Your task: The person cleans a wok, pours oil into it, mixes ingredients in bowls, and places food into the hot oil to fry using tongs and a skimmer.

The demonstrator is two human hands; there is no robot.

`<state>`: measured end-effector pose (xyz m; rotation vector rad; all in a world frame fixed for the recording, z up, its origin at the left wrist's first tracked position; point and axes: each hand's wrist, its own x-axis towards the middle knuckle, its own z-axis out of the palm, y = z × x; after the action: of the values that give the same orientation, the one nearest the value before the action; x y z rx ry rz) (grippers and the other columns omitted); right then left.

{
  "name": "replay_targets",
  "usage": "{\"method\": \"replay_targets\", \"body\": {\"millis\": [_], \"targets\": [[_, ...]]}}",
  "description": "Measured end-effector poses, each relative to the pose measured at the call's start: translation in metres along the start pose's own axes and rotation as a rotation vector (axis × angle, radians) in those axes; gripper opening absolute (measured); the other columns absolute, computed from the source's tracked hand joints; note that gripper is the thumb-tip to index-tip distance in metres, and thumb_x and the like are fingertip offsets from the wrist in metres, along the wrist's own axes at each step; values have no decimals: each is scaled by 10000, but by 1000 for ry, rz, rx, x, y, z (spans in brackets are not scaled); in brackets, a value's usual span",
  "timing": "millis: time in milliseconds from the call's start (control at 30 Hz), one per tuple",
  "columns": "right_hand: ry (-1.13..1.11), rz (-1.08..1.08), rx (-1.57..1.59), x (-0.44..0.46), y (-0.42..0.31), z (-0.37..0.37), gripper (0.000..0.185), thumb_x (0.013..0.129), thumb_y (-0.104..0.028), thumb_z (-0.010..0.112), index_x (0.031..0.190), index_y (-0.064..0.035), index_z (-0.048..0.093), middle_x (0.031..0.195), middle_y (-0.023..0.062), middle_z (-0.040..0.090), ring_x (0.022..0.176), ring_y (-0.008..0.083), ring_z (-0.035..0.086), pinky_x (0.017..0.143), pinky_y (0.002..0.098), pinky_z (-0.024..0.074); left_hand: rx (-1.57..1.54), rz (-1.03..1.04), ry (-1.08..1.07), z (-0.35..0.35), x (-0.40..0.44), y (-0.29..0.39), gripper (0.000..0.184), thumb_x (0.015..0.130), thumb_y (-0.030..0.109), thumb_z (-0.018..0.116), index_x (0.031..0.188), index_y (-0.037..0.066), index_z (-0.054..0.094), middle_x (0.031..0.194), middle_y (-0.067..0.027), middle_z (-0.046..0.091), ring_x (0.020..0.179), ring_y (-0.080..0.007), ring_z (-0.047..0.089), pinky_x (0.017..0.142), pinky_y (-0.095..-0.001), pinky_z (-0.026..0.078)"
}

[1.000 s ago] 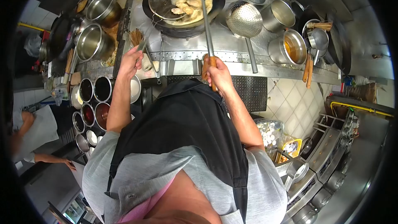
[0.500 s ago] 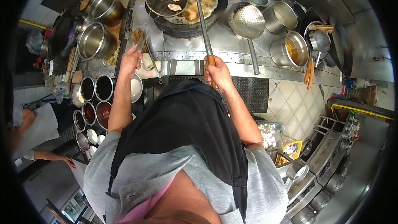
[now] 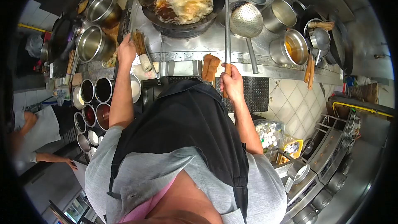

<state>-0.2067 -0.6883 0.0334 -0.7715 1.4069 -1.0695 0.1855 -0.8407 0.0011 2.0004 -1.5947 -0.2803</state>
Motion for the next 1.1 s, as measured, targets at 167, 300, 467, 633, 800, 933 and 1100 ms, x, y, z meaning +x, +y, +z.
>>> {"method": "replay_targets", "body": {"millis": [167,300,467,633,800,933,1100], "targets": [[26,-11,20,-8,-2,-7,357,896,-26,470,1248,10,516,664,22,533,474,96,486,439,251,414,-75,96,39,9,8,8,373,913,143,595,1275,62,636,1104,-251,676,1017,-428,653,876,-455,523],[27,1,46,-10,3,-13,359,898,-41,467,1251,1,515,681,23,541,475,95,492,443,251,420,-178,197,-10,49,28,-15,384,909,140,596,1281,50,629,1126,-253,675,1065,-398,651,920,-432,506],[39,19,58,-12,5,-17,371,880,-42,491,1248,-13,531,674,22,533,467,94,477,425,240,411,-274,135,-169,73,34,-8,390,915,123,579,1289,23,618,1061,-227,703,1003,-379,668,900,-388,504],[25,23,31,-16,6,-23,382,886,-48,455,1262,-8,511,685,22,542,479,98,495,448,251,418,-479,-280,-469,43,35,8,409,908,121,582,1304,21,611,1009,-202,712,944,-336,671,883,-358,501],[24,32,12,-17,5,-24,385,889,-58,456,1266,-7,513,687,22,541,488,97,497,449,252,417,-269,220,-251,76,45,-32,432,926,119,576,1350,36,587,839,-73,653,678,-154,580,673,-294,475],[18,22,21,-13,5,-24,379,891,-61,470,1262,-9,521,683,18,538,488,96,493,445,251,418,-512,-265,-613,39,26,10,450,945,100,560,1392,64,528,730,4,544,494,-92,438,434,-274,369],[33,58,-8,-9,-4,-17,362,895,-75,488,1248,-15,539,670,7,529,483,92,484,437,248,415,-826,-466,-851,19,30,-5,368,951,101,562,1317,90,529,707,37,482,478,-54,372,407,-240,289]]}}
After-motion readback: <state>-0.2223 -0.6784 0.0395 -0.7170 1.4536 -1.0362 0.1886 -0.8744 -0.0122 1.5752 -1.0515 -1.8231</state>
